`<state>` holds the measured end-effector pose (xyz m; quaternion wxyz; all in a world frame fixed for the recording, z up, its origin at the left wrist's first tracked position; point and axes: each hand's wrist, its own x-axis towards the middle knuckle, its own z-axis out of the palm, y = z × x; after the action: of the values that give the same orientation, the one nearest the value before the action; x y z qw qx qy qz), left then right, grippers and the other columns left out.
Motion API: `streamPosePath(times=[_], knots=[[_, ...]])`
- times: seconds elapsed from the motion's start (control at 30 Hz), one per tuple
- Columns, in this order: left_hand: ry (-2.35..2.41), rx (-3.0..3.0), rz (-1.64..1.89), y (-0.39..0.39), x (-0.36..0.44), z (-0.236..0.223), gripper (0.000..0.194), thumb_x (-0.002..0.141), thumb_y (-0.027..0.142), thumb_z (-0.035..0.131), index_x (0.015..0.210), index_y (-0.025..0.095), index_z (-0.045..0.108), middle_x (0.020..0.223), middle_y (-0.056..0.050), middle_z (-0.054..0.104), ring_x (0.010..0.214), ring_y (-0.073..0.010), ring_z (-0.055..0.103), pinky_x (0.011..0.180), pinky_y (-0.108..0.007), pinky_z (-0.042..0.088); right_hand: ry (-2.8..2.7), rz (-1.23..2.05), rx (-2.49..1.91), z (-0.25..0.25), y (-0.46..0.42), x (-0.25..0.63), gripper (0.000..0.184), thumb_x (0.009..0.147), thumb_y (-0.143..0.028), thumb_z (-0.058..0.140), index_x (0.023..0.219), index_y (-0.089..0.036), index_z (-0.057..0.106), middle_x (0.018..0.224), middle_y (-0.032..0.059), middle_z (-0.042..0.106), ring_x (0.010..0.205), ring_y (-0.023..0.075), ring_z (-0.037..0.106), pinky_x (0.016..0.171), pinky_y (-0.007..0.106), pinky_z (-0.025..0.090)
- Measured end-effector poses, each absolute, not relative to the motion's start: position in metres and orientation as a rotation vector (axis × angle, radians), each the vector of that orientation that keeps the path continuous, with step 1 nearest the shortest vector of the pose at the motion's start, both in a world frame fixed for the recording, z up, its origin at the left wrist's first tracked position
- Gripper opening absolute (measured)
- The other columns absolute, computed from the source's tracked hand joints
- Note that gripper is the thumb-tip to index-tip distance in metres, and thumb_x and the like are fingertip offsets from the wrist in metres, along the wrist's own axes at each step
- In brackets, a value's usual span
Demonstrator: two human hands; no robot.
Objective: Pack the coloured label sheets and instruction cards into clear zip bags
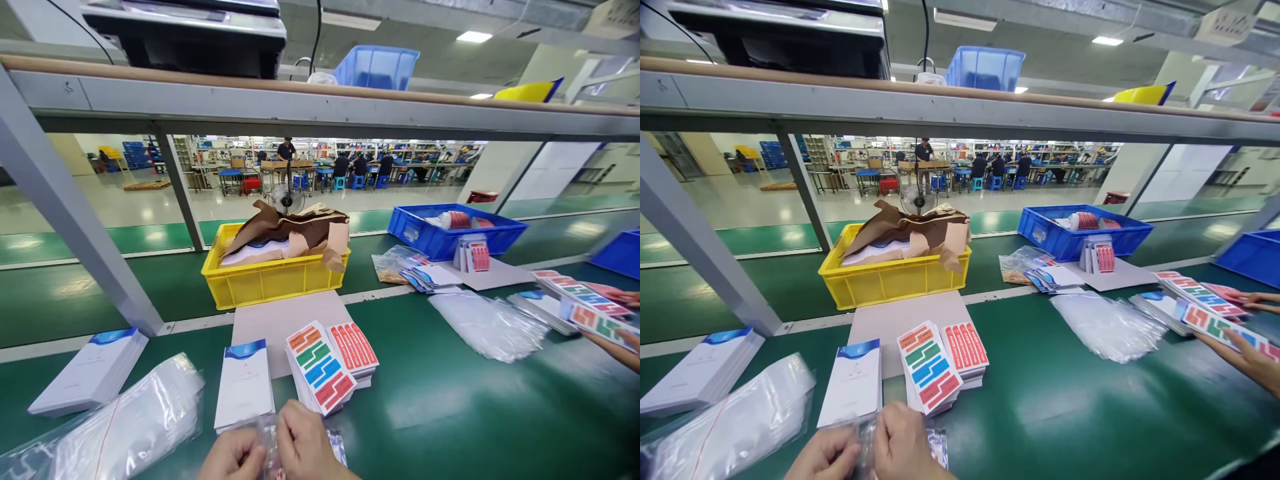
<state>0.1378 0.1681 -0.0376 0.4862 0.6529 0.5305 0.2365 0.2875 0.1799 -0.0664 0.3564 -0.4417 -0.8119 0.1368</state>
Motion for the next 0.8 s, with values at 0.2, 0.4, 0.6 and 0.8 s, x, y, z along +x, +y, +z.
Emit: streamPosePath(times=[0.2,0.4,0.6,0.8], knots=[[1.467,1.385,0.787,0.173,0.130,-0.041,0.039,0.073,0.046,0.044,0.050,0.018,0.028,0.051,0.005,0.025,0.051,-0.0083,0.023,0.046,-0.020,0.020,-2.209,0.073,-0.938,-0.064,0.165,0.280,0.036,0.082,-0.043,0.034,0.092,-0.014,0.053,0.073,0.0083,0.054,0.058,0.0171,0.050,0.045,0.026,0.038],[1.436,1.575,0.927,0.170,0.128,-0.032,0.030,0.079,0.039,0.042,0.061,0.016,0.046,0.056,0.001,0.044,0.053,-0.0117,0.039,0.051,-0.023,0.032,-2.329,0.174,-0.934,-0.048,0.173,0.287,0.020,0.078,-0.014,0.033,0.078,-0.016,0.053,0.067,0.0053,0.054,0.059,0.0150,0.050,0.051,0.024,0.037],[1.138,2.234,0.849,0.158,0.117,-0.004,0.009,0.077,0.023,0.050,0.084,0.019,0.056,0.081,-0.004,0.055,0.087,-0.0172,0.047,0.080,-0.030,0.035,-2.512,0.588,-0.883,-0.011,0.172,0.302,0.014,0.081,-0.017,0.039,0.072,-0.017,0.049,0.070,0.0010,0.054,0.063,0.0105,0.049,0.057,0.019,0.036],[1.116,2.209,0.650,0.157,0.108,0.002,0.013,0.069,0.024,0.062,0.062,0.016,0.055,0.065,0.001,0.054,0.071,-0.0122,0.047,0.065,-0.021,0.035,-2.631,0.768,-1.094,0.015,0.154,0.327,0.024,0.085,-0.030,0.042,0.065,-0.017,0.044,0.062,-0.0025,0.050,0.055,0.0084,0.041,0.051,0.020,0.031]])
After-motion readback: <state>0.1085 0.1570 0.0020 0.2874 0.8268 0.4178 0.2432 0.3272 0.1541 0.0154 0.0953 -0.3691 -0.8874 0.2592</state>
